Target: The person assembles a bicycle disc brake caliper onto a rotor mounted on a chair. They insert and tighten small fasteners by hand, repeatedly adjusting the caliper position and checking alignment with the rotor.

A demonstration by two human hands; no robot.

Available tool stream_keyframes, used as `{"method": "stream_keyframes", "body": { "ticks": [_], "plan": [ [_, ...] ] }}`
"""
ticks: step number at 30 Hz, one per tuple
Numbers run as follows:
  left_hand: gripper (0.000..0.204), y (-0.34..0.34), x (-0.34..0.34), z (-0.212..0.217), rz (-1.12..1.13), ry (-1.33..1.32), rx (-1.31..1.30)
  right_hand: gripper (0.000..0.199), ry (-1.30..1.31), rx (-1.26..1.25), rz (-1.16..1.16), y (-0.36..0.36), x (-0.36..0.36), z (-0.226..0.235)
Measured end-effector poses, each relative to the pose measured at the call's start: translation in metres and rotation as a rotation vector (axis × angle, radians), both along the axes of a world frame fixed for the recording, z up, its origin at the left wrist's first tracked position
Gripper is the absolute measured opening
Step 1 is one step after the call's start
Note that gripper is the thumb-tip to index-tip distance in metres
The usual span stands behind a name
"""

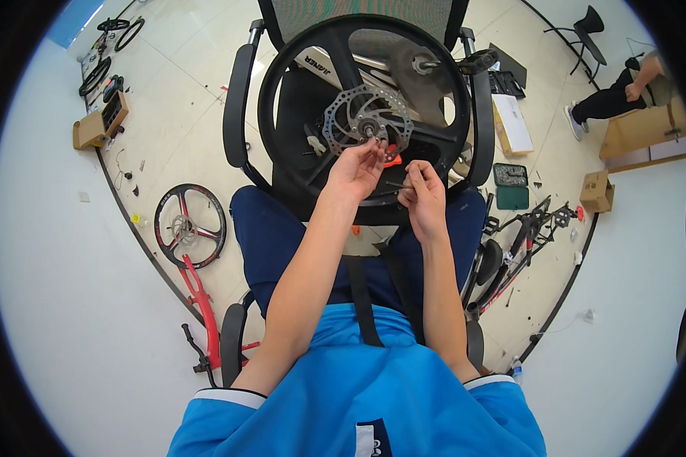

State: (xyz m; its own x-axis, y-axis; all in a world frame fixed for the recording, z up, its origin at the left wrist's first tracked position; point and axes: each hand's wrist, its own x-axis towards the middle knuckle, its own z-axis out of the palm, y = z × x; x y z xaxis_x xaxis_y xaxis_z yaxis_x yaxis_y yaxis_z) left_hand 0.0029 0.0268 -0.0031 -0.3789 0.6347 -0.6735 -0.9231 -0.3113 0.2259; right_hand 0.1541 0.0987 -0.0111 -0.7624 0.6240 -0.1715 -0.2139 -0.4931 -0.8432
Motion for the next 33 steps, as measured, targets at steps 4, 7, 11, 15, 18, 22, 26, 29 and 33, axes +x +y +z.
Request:
{"method": "stream_keyframes", "body": {
  "ticks": [4, 7, 11, 15, 18, 22, 26, 29, 33],
  "plan": [
    [0.012, -0.002, 0.003, -0.001, -0.025, 0.129, -0.060, 0.015, -0.306, 0.512, -0.033, 0.012, -0.019, 0.003],
    [0.021, -0.006, 0.011, -0.003, -0.064, 0.447, -0.181, 0.014, -0.337, 0.790, -0.079, 0.015, -0.041, 0.016],
    [0.025, -0.004, 0.018, 0.002, -0.053, 0.821, -0.386, 0.015, -0.469, 1.017, -0.069, 0.020, -0.055, 0.020],
    [0.024, -0.005, 0.016, 0.008, -0.043, 1.153, -0.501, 0.016, -0.512, 1.095, -0.078, 0.024, -0.060, 0.020],
    [0.023, -0.005, 0.013, 0.001, -0.055, 1.327, -0.560, 0.016, -0.498, 1.087, -0.082, 0.023, -0.063, 0.017],
    [0.020, -0.008, 0.009, -0.002, -0.064, 1.604, -0.642, 0.016, -0.498, 1.073, -0.085, 0.023, -0.064, 0.013],
    [0.018, -0.010, 0.006, 0.006, -0.090, 1.639, -0.676, 0.016, -0.495, 1.113, -0.103, 0.024, -0.064, 0.009],
    [0.018, -0.012, 0.009, 0.006, -0.032, 1.617, -0.683, 0.017, -0.531, 1.136, -0.115, 0.018, -0.066, 0.009],
    [0.016, -0.009, 0.012, -0.001, 0.065, 1.647, -0.653, 0.018, -0.530, 1.116, -0.114, 0.019, -0.066, 0.011]
  ]
}}
